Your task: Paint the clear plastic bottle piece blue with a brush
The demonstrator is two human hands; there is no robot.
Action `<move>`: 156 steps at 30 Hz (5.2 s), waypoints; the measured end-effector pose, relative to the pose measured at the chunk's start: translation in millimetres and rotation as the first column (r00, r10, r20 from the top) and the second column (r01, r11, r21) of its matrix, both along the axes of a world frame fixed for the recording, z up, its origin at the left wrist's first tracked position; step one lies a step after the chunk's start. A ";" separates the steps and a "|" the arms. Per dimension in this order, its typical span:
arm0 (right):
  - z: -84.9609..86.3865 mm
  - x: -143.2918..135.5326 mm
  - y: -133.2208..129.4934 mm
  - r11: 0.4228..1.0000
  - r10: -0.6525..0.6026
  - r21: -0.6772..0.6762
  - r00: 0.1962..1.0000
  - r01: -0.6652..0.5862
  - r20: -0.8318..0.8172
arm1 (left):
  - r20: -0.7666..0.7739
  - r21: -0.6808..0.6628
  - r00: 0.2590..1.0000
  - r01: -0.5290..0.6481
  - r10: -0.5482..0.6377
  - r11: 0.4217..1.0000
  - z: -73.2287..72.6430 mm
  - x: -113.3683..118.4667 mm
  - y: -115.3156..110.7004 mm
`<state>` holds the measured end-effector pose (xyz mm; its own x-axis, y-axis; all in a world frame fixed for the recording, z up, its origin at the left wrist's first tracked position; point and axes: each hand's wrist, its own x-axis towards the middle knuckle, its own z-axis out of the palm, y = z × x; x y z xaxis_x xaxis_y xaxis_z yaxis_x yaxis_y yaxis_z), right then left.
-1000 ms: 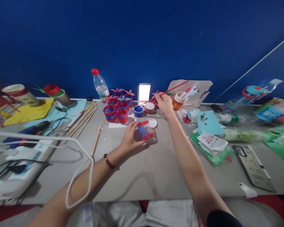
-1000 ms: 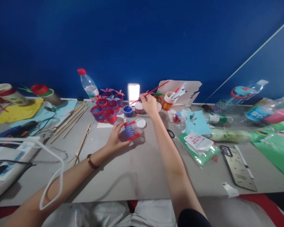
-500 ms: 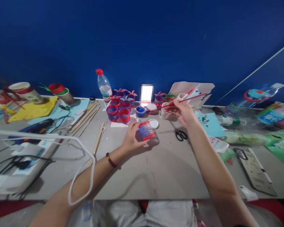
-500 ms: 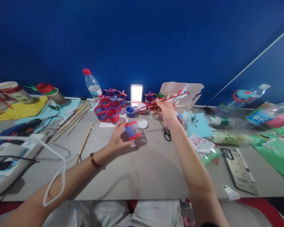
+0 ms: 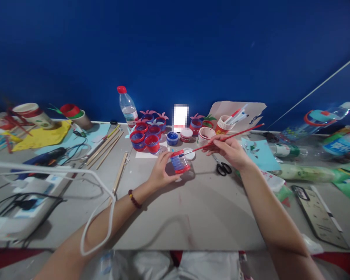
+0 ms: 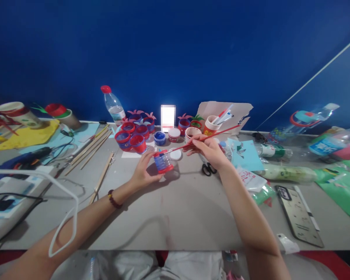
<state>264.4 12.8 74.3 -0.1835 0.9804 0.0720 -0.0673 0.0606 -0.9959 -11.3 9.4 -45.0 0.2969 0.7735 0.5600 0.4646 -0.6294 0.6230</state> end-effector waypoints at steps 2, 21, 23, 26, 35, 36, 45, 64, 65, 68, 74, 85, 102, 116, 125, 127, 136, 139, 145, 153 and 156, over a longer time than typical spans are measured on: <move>0.2 -3.1 -1.2 1.000 0.012 -0.001 1.000 -0.012 0.028 | 0.007 0.017 1.000 0.006 -0.007 1.000 0.2 0.1 -0.1; -4.6 -7.5 0.8 1.000 -0.003 -0.014 0.995 0.004 0.095 | 0.001 0.041 1.000 0.016 -0.016 0.999 -0.3 -0.2 -0.1; -3.0 -6.5 0.7 1.000 -0.002 -0.015 0.995 0.004 0.102 | 0.000 0.055 1.000 0.013 -0.013 0.998 -0.4 -0.1 -0.2; -1.3 -4.6 0.5 1.000 -0.017 -0.014 0.993 0.019 0.116 | 0.007 0.090 1.000 0.021 -0.022 0.996 -0.5 0.4 -0.5; 2.7 0.4 0.8 0.997 -0.076 0.002 0.985 0.076 0.157 | 0.013 0.085 1.000 0.008 -0.009 0.996 2.9 1.1 -2.3; 3.3 1.0 0.8 0.997 -0.082 0.005 0.984 0.082 0.160 | 0.005 0.074 1.000 0.003 -0.004 0.997 3.7 1.1 -2.5; 1.6 -3.4 -6.0 0.996 -0.065 0.074 0.989 0.056 0.131 | -0.014 0.022 1.000 0.009 -0.009 1.000 9.7 3.3 -4.7; 2.1 -24.3 -17.0 0.979 -0.084 0.205 0.954 0.025 0.288 | -0.028 0.064 1.000 0.010 -0.008 0.998 9.3 3.4 -4.8; 3.1 -23.9 -17.0 0.978 -0.086 0.205 0.954 0.027 0.286 | -0.019 0.075 1.000 0.010 -0.009 0.997 9.5 3.7 -4.9; 5.2 -22.3 -16.8 0.978 -0.099 0.204 0.956 0.042 0.276 | -0.001 0.098 1.000 0.007 -0.007 0.995 10.6 4.6 -4.9; 3.9 -15.7 -14.2 0.975 -0.168 0.190 0.942 0.116 0.290 | 0.002 0.110 1.000 -0.007 0.007 0.994 10.4 4.2 -3.7; 1.5 -12.5 -13.2 0.986 -0.121 0.131 0.978 0.100 0.168 | -0.018 0.072 1.000 -0.022 0.023 0.997 8.6 4.0 -3.8; 1.6 -21.2 -13.6 0.989 -0.098 0.132 0.973 0.071 0.209 | 0.005 0.074 1.000 -0.023 0.023 0.997 7.5 3.8 -2.6; 0.2 -12.3 -10.8 0.987 -0.127 0.114 0.984 0.112 0.129 | -0.001 0.081 1.000 -0.014 0.014 0.997 13.7 3.5 -4.4; -2.1 -31.2 -19.2 0.988 -0.075 0.150 0.978 0.046 0.193 | -0.001 0.168 1.000 0.014 -0.014 0.986 8.7 4.0 -3.6; -0.5 -30.8 -19.1 0.986 -0.080 0.163 0.974 0.046 0.211 | -0.006 0.186 1.000 0.011 -0.010 0.982 7.3 3.8 -3.2; 2.2 -19.8 -14.6 0.981 -0.113 0.183 0.968 0.072 0.226 | 0.028 0.231 0.999 0.011 -0.018 0.973 8.5 4.5 -2.5; -1.1 -16.3 -11.4 0.981 -0.128 0.173 0.969 0.091 0.213 | 0.019 0.218 1.000 -0.003 -0.002 0.976 9.3 4.1 -2.8; -0.4 -13.1 -7.1 0.976 -0.184 0.160 0.959 0.151 0.217 | 0.007 0.188 1.000 -0.019 0.018 0.982 8.2 2.6 -2.8; 3.2 -13.6 -14.2 0.989 -0.104 0.119 0.987 0.089 0.125 | 0.021 0.163 1.000 -0.027 0.023 0.986 9.9 4.5 -2.2; 0.3 -19.6 -17.7 0.991 -0.052 0.132 0.987 0.031 0.155 | 0.032 0.166 0.999 -0.015 0.010 0.986 11.0 4.6 -2.7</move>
<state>244.8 -5.0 74.6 -0.1620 0.9718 0.1711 0.0948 0.1880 -0.9776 -6.7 6.7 -34.0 0.2681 0.6726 0.6897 0.4553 -0.7194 0.5245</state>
